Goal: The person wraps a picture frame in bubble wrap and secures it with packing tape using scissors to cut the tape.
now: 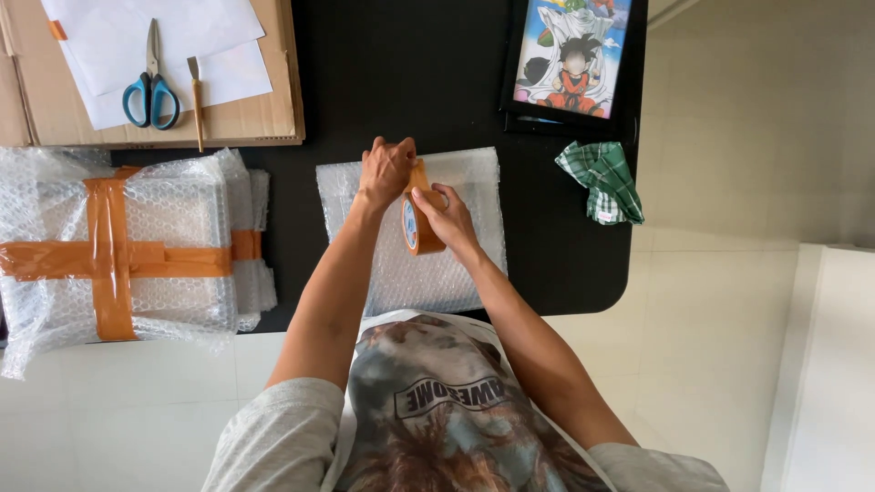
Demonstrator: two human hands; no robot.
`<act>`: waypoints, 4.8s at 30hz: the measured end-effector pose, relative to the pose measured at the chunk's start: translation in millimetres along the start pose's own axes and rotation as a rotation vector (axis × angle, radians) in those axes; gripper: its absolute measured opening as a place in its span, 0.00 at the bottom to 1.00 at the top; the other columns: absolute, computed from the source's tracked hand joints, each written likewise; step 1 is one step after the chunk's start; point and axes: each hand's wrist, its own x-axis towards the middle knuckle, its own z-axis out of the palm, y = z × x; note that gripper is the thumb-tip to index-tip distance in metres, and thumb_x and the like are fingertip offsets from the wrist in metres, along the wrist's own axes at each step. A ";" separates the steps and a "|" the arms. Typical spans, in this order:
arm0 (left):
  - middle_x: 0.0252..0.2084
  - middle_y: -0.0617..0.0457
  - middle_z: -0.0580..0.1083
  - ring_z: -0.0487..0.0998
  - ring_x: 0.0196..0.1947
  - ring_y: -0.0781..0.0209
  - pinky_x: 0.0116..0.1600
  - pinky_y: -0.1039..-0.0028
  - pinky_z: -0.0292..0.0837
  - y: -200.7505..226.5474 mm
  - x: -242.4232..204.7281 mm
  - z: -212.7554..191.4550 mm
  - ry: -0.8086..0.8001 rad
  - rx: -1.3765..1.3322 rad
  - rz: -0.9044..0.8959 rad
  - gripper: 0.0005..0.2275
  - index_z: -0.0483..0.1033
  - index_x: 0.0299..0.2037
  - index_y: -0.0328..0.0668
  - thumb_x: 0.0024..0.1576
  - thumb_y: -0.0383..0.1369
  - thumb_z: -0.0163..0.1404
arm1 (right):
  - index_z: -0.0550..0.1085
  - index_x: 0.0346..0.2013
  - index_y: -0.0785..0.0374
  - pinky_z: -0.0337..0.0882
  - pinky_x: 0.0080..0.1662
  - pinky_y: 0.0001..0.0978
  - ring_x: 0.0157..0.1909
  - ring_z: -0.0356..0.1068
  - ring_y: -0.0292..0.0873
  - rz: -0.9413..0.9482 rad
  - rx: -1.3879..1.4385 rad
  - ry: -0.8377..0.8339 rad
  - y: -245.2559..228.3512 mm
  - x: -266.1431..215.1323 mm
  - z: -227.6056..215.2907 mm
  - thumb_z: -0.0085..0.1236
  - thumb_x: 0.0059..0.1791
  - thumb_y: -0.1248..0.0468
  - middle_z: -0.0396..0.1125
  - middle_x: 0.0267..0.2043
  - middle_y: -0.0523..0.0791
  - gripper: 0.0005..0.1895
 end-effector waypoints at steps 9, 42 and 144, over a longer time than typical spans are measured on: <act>0.43 0.47 0.60 0.70 0.45 0.39 0.49 0.59 0.70 3.1 -6.0 -34.2 0.030 -0.150 -0.016 0.21 0.63 0.39 0.48 0.44 0.40 0.64 | 0.67 0.57 0.59 0.62 0.58 0.46 0.61 0.61 0.59 0.017 0.097 0.043 2.2 -4.4 4.6 0.56 0.40 0.34 0.62 0.56 0.59 0.42; 0.68 0.37 0.47 0.44 0.68 0.37 0.61 0.34 0.44 2.5 -147.0 -39.8 0.241 0.003 -0.325 0.34 0.50 0.68 0.43 0.54 0.43 0.53 | 0.74 0.41 0.64 0.65 0.47 0.36 0.40 0.63 0.38 -0.256 0.262 -0.279 47.1 -22.5 0.9 0.64 0.45 0.52 0.66 0.33 0.43 0.20; 0.52 0.41 0.72 0.74 0.51 0.43 0.56 0.61 0.69 -24.9 -135.2 -169.4 -0.401 -1.516 -0.685 0.49 0.67 0.56 0.33 0.41 0.72 0.28 | 0.60 0.58 0.66 0.71 0.44 0.46 0.48 0.67 0.49 0.081 0.611 -0.230 -30.1 -96.8 -32.3 0.69 0.35 0.53 0.63 0.49 0.52 0.43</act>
